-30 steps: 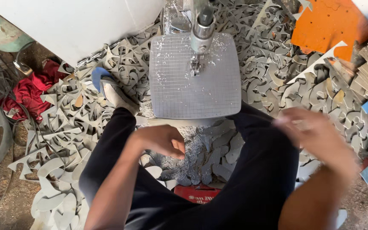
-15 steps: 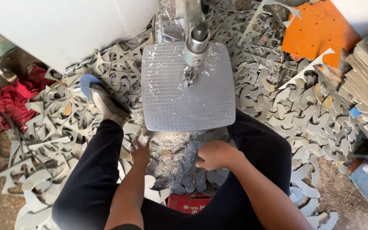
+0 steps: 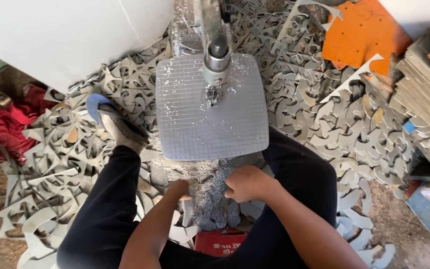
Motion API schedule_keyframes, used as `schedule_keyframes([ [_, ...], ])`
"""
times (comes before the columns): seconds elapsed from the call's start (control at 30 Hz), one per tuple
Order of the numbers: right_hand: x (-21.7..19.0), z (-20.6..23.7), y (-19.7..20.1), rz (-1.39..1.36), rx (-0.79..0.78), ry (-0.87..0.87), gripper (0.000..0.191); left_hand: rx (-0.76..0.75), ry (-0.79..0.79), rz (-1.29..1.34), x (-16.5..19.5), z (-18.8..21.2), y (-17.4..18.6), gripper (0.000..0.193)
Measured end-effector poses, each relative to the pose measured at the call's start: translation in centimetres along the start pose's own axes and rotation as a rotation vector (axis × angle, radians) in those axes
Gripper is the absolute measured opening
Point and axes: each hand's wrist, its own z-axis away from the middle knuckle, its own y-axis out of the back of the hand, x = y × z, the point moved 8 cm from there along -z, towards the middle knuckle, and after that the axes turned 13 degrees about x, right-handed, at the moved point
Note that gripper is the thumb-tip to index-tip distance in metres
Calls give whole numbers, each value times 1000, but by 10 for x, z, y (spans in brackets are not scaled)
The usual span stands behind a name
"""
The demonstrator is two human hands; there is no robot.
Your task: The person sits on the floor and repeatedly places curved gray shoe sole pieces under a vertical grinding tool. They guide each piece by hand, rotate it to grind the edges, then remove it and set it aside. The process is repeated for multiple pieces.
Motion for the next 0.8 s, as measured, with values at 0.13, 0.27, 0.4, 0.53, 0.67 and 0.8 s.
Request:
schedule_keyframes([
  [0.13,0,8,17,-51,68,13,42,-30,-250,-101,60,1,38,38],
  [0.27,-9,33,57,-304,220,255,52,93,-277,307,95,81,138,21],
  [0.4,-10,72,94,-684,309,443,31,448,-491,780,90,175,242,10],
  [0.53,33,85,130,-1186,875,126,24,938,-365,1160,66,183,284,10],
  [0.67,46,76,140,-1228,1128,92,13,1073,-294,1167,51,160,282,16],
  [0.8,47,77,141,-979,1305,152,14,1143,-296,1014,44,157,281,16],
])
